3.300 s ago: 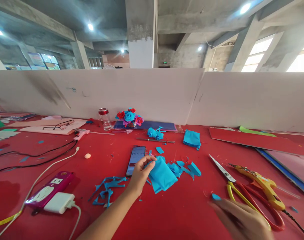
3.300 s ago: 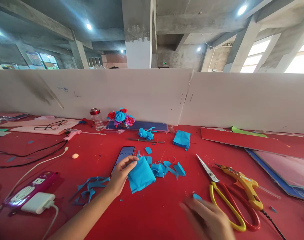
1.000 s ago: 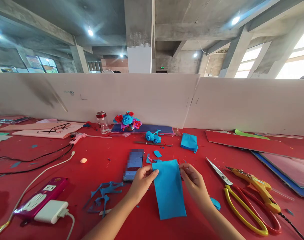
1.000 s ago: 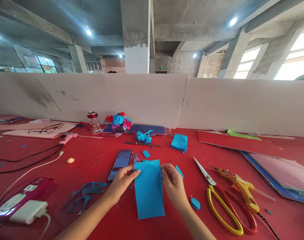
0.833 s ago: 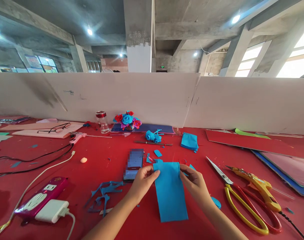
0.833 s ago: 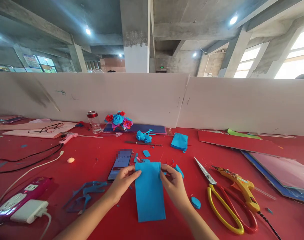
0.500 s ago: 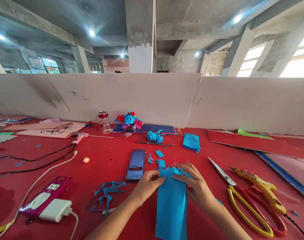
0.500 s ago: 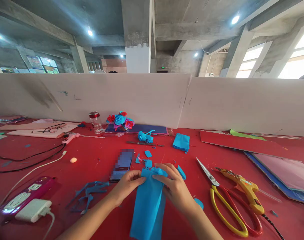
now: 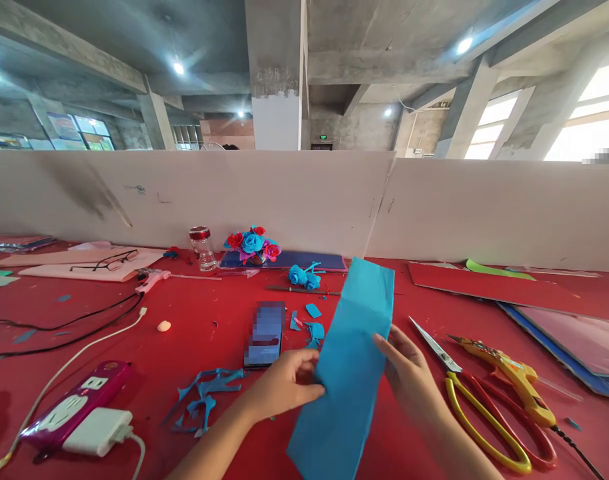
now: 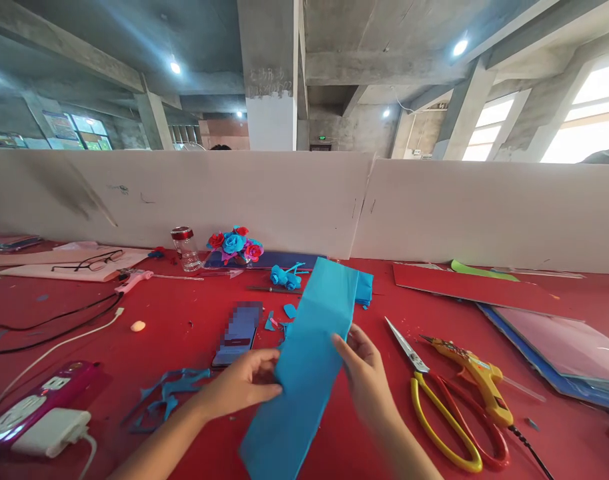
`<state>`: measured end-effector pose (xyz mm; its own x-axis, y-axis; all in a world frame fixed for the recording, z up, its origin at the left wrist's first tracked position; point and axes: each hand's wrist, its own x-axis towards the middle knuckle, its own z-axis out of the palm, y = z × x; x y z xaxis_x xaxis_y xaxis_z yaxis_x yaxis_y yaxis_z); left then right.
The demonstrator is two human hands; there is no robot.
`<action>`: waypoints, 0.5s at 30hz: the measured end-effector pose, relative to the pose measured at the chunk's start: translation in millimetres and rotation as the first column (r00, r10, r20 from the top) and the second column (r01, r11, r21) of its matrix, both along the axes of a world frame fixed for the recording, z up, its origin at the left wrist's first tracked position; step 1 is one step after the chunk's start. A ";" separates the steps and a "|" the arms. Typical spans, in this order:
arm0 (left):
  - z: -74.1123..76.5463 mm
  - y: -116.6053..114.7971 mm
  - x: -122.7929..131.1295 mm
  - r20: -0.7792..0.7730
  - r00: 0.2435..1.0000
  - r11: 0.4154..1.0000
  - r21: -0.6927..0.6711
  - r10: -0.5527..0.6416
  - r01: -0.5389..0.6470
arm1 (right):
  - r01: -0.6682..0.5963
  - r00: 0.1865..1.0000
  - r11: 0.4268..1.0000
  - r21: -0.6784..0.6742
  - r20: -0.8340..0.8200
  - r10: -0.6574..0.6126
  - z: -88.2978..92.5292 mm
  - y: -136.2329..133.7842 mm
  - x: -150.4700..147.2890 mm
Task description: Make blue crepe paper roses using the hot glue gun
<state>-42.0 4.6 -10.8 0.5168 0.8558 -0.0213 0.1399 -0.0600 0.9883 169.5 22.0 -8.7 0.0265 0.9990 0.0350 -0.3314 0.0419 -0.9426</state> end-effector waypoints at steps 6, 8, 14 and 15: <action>27.1 -20.2 -24.9 -0.338 0.813 0.648 0.759 0.474 -0.063 | -0.003 0.974 0.970 0.243 0.218 -0.052 5.9 9.5 39.2; 35.9 -34.4 -25.4 -0.385 0.708 0.411 0.900 0.592 0.146 | 0.021 0.837 0.885 0.465 0.476 -0.270 4.9 2.3 42.8; 14.3 -70.8 -13.4 -0.372 0.704 0.014 0.889 0.605 0.458 | -0.670 0.215 0.269 0.692 0.527 -0.822 18.0 -50.6 26.8; 4.8 -74.1 -13.7 -0.377 0.709 0.016 0.888 0.596 0.459 | -0.739 0.194 0.224 0.636 0.519 -0.832 19.4 -58.9 25.4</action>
<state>-55.7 -69.5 -6.0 0.7475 0.3391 0.5711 0.6014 -0.7107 -0.3651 194.9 -36.9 10.7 -0.7553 0.1841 0.6289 0.5133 0.7629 0.3930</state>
